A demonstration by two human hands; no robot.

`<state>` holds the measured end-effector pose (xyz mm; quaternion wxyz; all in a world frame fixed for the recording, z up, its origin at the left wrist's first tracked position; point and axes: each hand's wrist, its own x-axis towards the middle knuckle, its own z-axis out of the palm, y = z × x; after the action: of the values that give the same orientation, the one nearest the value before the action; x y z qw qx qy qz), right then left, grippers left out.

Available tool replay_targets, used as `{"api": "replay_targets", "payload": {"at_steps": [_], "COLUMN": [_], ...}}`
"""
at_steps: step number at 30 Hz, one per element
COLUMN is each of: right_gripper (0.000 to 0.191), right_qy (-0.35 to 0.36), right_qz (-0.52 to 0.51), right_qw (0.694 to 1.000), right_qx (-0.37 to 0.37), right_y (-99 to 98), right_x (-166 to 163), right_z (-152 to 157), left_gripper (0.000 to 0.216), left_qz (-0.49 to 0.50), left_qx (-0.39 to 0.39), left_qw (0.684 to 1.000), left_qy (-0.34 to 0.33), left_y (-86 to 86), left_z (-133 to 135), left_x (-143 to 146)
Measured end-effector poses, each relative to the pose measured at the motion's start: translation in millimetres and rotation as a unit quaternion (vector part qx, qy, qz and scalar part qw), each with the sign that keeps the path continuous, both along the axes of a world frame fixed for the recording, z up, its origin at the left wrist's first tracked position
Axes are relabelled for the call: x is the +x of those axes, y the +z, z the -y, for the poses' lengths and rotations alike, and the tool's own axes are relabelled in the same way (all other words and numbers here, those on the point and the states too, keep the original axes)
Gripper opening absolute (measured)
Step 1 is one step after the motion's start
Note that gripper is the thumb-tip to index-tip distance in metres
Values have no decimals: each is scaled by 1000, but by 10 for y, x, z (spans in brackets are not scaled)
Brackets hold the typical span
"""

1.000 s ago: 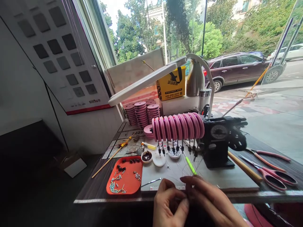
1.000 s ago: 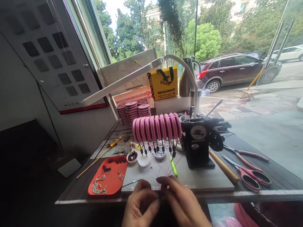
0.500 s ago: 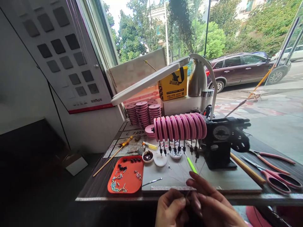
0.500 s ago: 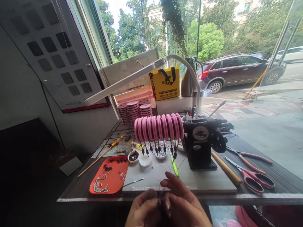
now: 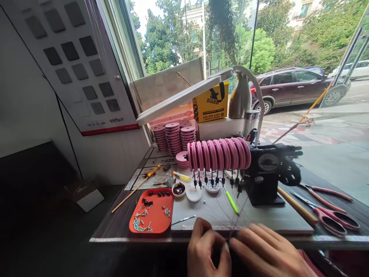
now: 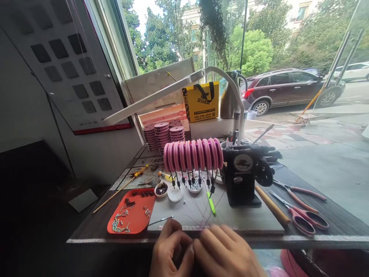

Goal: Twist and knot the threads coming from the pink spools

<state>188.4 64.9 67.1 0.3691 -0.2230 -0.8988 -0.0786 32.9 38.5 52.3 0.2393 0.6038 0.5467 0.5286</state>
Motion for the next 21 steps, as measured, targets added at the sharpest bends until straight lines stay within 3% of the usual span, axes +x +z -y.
{"api": "replay_targets", "payload": {"at_steps": [3,6,9,12,14,17,21], "right_gripper": [28,12,13,16,22,13,22], "right_qy": [63,62,19,-14,-21,-34,36], "right_qz": [66,145,164,149,130,83,-44], "right_qw": [994,983,980,978,979,983,989], "right_qx": [-54,-96,-112,-142,-158,-160,-134], "right_y": [259,353,363,380,406,456,503], "right_x": [-124,-230,-284,-320,-323,-267,-162], "right_z": [-215,-350,-408,-458,-490,-474,-305], "left_gripper": [20,23,19,24,31,29,20], "left_qz": [89,128,11,-133,-195,-202,-44], "left_qx": [-77,-99,30,224,279,253,115], "left_qw": [992,985,999,958,934,945,992], "left_qy": [-53,-58,27,118,108,43,-40], "left_y": [-71,-128,-139,-124,-106,-65,11], "left_z": [-68,-107,-71,-28,-33,-75,-86], "left_x": [-52,-69,-8,61,63,5,-65]}}
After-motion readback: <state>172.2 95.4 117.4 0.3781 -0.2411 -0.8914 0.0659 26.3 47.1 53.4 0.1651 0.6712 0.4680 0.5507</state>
